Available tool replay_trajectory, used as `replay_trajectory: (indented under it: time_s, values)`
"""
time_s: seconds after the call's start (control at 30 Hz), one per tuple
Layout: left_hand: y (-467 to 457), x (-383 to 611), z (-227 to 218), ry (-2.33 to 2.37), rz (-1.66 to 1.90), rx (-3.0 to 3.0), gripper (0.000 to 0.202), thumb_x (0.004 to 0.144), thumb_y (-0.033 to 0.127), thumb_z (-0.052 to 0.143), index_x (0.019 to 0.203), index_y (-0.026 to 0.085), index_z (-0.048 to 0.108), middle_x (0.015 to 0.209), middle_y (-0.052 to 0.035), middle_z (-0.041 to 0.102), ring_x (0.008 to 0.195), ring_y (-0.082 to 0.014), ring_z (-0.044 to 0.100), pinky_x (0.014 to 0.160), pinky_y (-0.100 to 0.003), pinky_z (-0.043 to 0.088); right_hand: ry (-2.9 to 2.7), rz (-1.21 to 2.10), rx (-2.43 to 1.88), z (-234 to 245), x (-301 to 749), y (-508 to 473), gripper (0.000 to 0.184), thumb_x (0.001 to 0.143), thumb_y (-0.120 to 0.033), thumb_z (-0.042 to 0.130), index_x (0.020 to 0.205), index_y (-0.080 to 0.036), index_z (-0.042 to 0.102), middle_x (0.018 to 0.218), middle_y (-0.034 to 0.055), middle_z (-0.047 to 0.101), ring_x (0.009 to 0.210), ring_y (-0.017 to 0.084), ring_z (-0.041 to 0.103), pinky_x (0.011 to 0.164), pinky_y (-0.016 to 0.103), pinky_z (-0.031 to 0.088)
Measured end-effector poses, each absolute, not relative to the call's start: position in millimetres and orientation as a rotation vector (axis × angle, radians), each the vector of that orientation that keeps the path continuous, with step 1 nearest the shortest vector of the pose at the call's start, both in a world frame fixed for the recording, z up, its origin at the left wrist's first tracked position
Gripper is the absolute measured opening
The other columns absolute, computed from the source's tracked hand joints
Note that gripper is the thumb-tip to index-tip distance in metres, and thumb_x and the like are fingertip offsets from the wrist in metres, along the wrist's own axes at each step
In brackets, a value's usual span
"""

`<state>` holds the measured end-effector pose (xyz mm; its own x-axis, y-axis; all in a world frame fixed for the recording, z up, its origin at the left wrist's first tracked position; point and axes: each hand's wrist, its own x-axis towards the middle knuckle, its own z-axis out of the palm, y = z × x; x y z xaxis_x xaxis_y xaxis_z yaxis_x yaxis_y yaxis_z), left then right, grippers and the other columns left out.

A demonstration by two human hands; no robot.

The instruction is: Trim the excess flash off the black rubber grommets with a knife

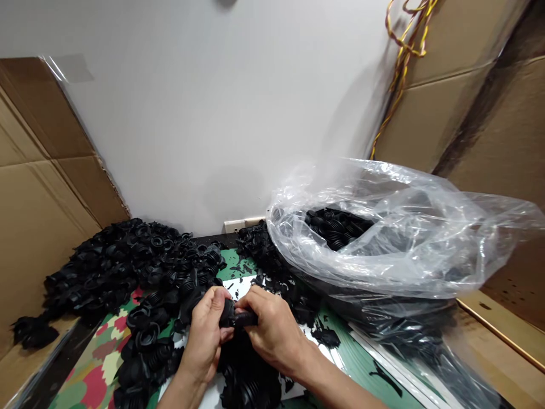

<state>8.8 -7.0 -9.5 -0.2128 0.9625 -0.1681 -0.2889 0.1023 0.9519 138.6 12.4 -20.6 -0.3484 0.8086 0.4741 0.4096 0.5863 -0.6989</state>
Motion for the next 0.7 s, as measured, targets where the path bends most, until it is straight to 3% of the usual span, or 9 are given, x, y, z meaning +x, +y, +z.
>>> replay_trajectory:
  time_s: [0.13,0.27,0.43,0.6,0.7]
  values:
    - [-9.8,12.0,-8.4,1.262,1.415,0.882,0.046,0.062,0.059,0.071,0.067,0.017,0.055,0.054,0.0057,0.047,0.048,-0.0057,0.041,0.041,-0.015,0.031,-2.104,0.36,-1.04,-22.7,134.4,8.0,0.014,0.068,-0.005,0.056,0.072,-0.018,0.058,0.07,0.0012,0.061,0.054,0.014,0.053,0.048,0.025,0.027]
    - [-11.7,12.5,-7.2,1.239,1.367,0.935,0.045,0.065,0.057,0.07,0.065,0.016,0.054,0.053,0.006,0.044,0.046,-0.0046,0.036,0.04,-0.015,0.028,-2.169,0.221,-1.112,-22.6,134.0,9.7,0.006,0.072,-0.013,0.058,0.076,-0.017,0.056,0.073,0.0027,0.061,0.051,0.015,0.053,0.046,0.026,0.024]
    - [-11.9,12.0,-4.5,1.019,1.279,0.843,0.036,0.074,0.05,0.065,0.068,0.017,0.054,0.047,0.0089,0.036,0.036,-0.002,0.024,0.038,-0.017,0.018,-1.862,0.457,-1.441,-23.4,153.5,38.3,0.008,0.07,-0.012,0.053,0.074,-0.018,0.054,0.071,0.0031,0.061,0.058,0.017,0.055,0.053,0.026,0.032]
    - [-11.7,6.5,2.6,0.841,1.302,0.711,0.032,0.076,0.047,0.065,0.074,0.016,0.059,0.058,0.0043,0.049,0.039,-0.0029,0.031,0.04,-0.019,0.024,-1.563,0.713,-1.345,-27.7,161.1,52.8,0.006,0.07,-0.017,0.047,0.065,-0.02,0.049,0.063,-0.0003,0.055,0.061,0.017,0.052,0.057,0.027,0.038]
    - [-12.5,2.4,5.3,0.795,1.32,0.688,0.022,0.069,0.032,0.072,0.077,0.015,0.061,0.062,0.0032,0.052,0.042,-0.0045,0.036,0.042,-0.02,0.028,-1.548,0.744,-1.213,-27.4,155.8,45.7,0.006,0.068,-0.017,0.046,0.067,-0.02,0.051,0.065,-0.0004,0.056,0.062,0.017,0.052,0.058,0.027,0.039]
